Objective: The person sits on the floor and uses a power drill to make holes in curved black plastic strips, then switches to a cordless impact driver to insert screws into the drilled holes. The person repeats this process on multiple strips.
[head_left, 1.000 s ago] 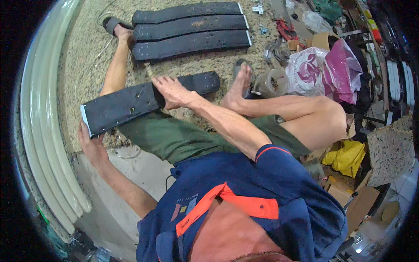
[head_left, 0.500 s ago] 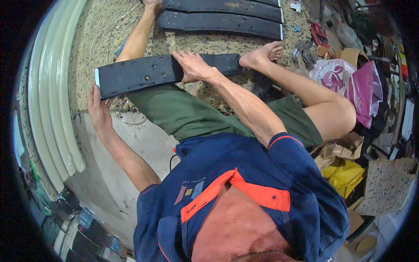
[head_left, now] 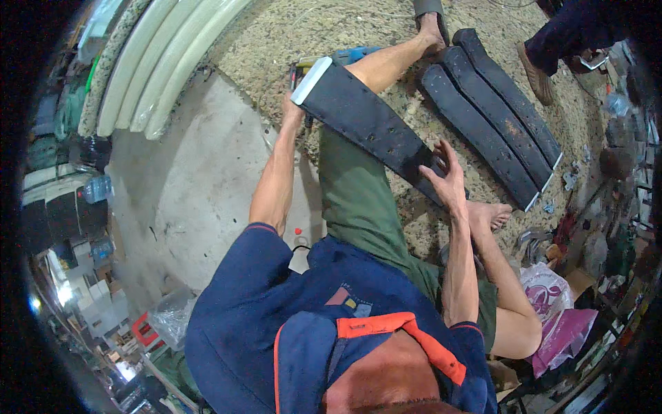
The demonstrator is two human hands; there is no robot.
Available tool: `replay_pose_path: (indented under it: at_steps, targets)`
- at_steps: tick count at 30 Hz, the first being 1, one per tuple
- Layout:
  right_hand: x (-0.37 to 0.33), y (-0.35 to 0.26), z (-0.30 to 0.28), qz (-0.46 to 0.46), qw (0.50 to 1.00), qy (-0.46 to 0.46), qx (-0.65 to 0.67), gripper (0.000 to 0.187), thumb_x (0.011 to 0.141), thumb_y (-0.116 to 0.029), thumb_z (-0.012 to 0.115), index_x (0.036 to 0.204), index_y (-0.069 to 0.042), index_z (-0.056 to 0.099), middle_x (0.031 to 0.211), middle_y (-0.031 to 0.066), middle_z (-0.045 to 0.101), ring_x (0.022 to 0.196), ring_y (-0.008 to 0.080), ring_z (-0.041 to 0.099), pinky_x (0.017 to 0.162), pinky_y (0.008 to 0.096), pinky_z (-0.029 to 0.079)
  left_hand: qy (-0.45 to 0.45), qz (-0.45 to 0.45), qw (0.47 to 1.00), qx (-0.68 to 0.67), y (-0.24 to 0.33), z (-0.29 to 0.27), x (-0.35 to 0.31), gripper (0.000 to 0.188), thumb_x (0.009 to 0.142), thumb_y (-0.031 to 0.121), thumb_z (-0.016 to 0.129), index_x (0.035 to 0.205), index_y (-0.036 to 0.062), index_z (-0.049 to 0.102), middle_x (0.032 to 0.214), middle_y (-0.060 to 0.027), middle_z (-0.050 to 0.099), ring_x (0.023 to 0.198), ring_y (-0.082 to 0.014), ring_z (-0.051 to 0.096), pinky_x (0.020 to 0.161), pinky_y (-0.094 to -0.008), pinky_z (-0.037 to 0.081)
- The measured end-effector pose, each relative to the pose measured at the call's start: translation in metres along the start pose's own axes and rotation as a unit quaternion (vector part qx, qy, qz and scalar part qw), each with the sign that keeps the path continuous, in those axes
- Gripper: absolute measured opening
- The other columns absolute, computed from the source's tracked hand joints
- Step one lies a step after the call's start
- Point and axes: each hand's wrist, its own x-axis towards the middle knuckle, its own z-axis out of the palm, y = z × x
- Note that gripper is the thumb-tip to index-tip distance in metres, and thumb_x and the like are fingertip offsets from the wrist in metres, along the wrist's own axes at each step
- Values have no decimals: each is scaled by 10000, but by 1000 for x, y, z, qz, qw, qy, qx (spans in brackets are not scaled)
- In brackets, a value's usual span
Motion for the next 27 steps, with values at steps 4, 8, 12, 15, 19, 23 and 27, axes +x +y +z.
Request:
replay_pose_path:
  at_steps: [4, 8, 12, 15, 19, 23, 27]
  targets:
    - [-40, 23, -28, 114, 984, 89, 109, 721, 831, -50, 802, 1473, -29, 475, 1320, 126, 617, 1174, 217, 623, 960, 349, 538, -15, 58, 968, 245, -31, 18, 41, 494, 934, 319, 699, 1273, -27, 603, 1062, -145, 709, 932, -253, 680, 784, -382, 524]
    - [-77, 34, -42, 172, 959, 113, 194, 684, 861, -77, 783, 1458, -7, 459, 1255, 121, 653, 1092, 187, 647, 889, 335, 561, -74, 108, 932, 339, 1, 43, 67, 484, 926, 317, 705, 1254, -27, 615, 1048, -148, 710, 927, -256, 682, 779, -387, 525]
    - [-101, 27, -41, 188, 964, 111, 150, 668, 878, -100, 769, 1457, 20, 458, 1194, 100, 668, 994, 151, 652, 890, 304, 544, -98, 121, 905, 396, 38, 80, 75, 474, 918, 315, 711, 1235, -27, 626, 1034, -152, 711, 921, -259, 684, 774, -392, 525]
    - [-108, 29, -30, 219, 957, 87, 169, 672, 867, -125, 776, 1446, 32, 471, 1158, 101, 678, 973, 144, 659, 866, 298, 543, -122, 134, 885, 429, 51, 107, 85, 467, 912, 314, 716, 1221, -27, 635, 1024, -154, 711, 917, -261, 685, 770, -396, 526]
    - [-109, 34, -23, 218, 963, 73, 139, 695, 821, -186, 806, 1406, 43, 509, 1106, 108, 701, 929, 118, 661, 804, 294, 548, -144, 164, 860, 461, 74, 135, 91, 458, 904, 312, 722, 1202, -27, 647, 1009, -158, 712, 912, -264, 686, 765, -401, 526]
    - [-105, 28, -31, 195, 972, 63, 118, 646, 822, -173, 803, 1375, 34, 539, 1097, 108, 710, 925, 141, 678, 834, 298, 560, -164, 201, 835, 485, 97, 143, 83, 448, 896, 310, 728, 1184, -27, 658, 995, -161, 713, 907, -268, 688, 760, -406, 527]
    - [-117, 6, -42, 163, 969, 91, 164, 621, 829, -162, 801, 1369, 18, 551, 1098, 91, 703, 967, 135, 670, 868, 287, 557, -185, 251, 799, 515, 117, 136, 67, 439, 889, 308, 733, 1165, -27, 669, 981, -165, 714, 901, -271, 690, 755, -411, 527]
